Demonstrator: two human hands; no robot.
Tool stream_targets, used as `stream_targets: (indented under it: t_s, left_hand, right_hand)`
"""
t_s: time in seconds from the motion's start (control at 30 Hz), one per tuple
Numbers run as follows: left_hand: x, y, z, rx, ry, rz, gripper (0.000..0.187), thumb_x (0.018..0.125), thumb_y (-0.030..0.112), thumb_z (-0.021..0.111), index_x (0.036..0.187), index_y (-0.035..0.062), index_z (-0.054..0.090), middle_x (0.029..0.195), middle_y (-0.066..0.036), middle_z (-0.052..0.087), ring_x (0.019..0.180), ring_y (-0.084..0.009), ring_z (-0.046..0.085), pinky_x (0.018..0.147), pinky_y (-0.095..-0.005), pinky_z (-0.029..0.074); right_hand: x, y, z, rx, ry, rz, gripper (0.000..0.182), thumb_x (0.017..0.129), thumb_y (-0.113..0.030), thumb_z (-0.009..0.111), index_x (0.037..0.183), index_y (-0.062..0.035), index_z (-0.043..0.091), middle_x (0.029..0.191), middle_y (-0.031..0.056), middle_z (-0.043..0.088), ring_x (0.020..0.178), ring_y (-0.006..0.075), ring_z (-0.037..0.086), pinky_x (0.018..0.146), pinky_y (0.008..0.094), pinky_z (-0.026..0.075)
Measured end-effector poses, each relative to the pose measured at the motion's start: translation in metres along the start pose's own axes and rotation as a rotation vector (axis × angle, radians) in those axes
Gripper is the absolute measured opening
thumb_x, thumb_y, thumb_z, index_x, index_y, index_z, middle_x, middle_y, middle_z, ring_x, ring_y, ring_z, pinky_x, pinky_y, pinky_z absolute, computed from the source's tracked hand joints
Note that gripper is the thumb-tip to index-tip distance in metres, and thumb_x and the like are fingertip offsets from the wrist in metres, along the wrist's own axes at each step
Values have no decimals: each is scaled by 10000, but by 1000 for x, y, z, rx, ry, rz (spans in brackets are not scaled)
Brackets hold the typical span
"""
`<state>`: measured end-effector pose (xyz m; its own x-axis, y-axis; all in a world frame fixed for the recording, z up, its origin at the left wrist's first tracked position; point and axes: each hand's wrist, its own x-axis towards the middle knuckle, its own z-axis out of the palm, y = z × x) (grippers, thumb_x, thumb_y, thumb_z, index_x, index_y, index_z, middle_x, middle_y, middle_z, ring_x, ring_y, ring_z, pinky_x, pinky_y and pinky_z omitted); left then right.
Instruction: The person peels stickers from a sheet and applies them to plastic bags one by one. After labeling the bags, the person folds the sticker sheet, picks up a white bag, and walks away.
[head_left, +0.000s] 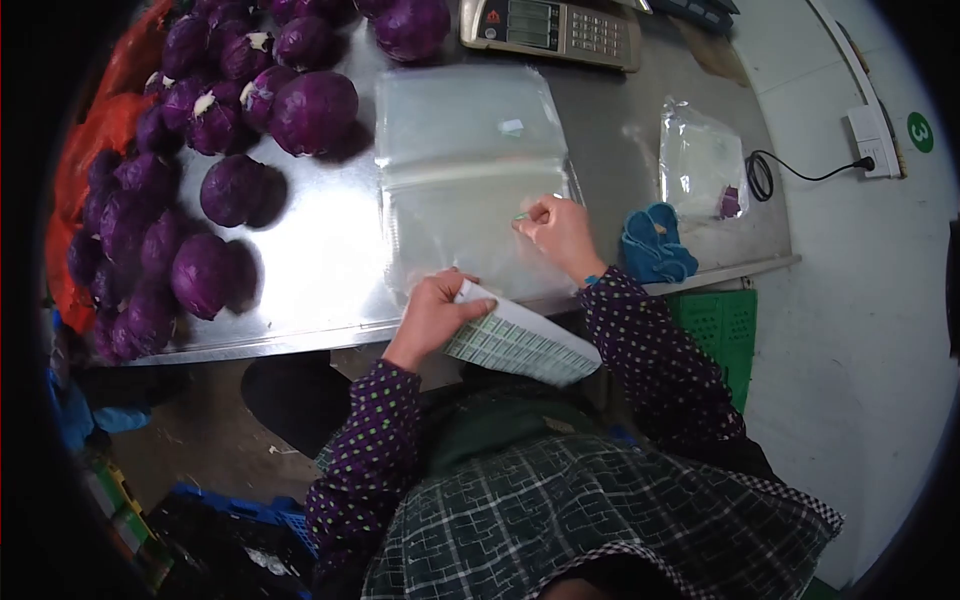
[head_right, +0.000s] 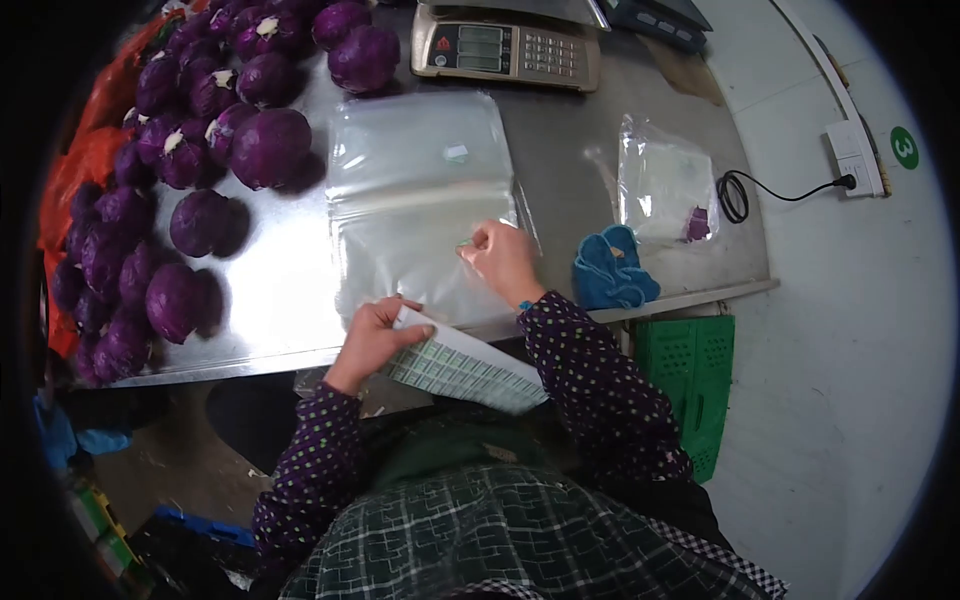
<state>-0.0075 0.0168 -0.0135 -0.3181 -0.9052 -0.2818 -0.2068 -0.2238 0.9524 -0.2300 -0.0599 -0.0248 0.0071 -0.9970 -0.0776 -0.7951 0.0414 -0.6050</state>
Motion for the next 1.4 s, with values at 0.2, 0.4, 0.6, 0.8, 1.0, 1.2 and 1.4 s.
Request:
stream_targets:
  t_s: [0.2,0.4,0.6,0.8,1.0,1.2,1.4]
  left_hand:
    - [1,13,-3,85,-10,31,250,761,147,758,927,-27,689,1055,-126,671,964,-178,595,911,-318,437]
    - [-38,35,-1,-60,-269,19,199,747,73,758,916,-10,693,910,-66,655,842,-104,591,768,-258,472]
    - [-25,32,5,55,-250,46,212,747,163,765,843,-3,675,810,-112,623,729,-196,591,669,-311,469]
    - [-7,-1,-2,-9,31,88,224,773,123,750,934,-17,681,920,-78,652,828,-151,584,759,-286,465]
    - [-6,12,-8,-119,76,-134,229,797,146,724,938,-30,684,916,-105,679,817,-153,619,725,-278,486]
    - [-19,11,-46,-505,464,-223,174,854,149,689,899,-19,688,786,-53,685,655,-86,611,606,-230,485]
    - [-29,19,-55,-509,408,-206,130,824,72,702,908,-25,684,803,-79,695,645,-111,634,611,-233,508]
  right_hand:
    - [-21,-11,-16,-333,-62,-331,389,662,-423,783,848,-105,660,813,81,617,867,286,610,745,389,485]
    - [-34,-17,0,-45,-239,-412,119,786,-175,636,880,-103,636,846,88,579,850,299,557,714,415,464]
    - [-25,-31,-8,-18,-327,-416,200,793,-279,663,781,-81,634,768,101,564,827,288,573,699,410,465]
    - [7,-32,-17,-2,-580,-124,177,814,-218,643,796,-42,635,797,131,634,797,251,612,716,367,468]
    - [64,-92,-123,461,87,-300,153,863,-157,602,842,-6,612,767,36,618,720,136,569,650,274,465]
    - [-40,-21,-100,144,-545,-229,278,797,-129,707,981,27,569,886,97,630,891,177,604,758,257,477]
    - [-44,-7,-108,455,-616,155,188,833,-123,673,927,29,613,758,23,619,727,71,559,658,250,465]
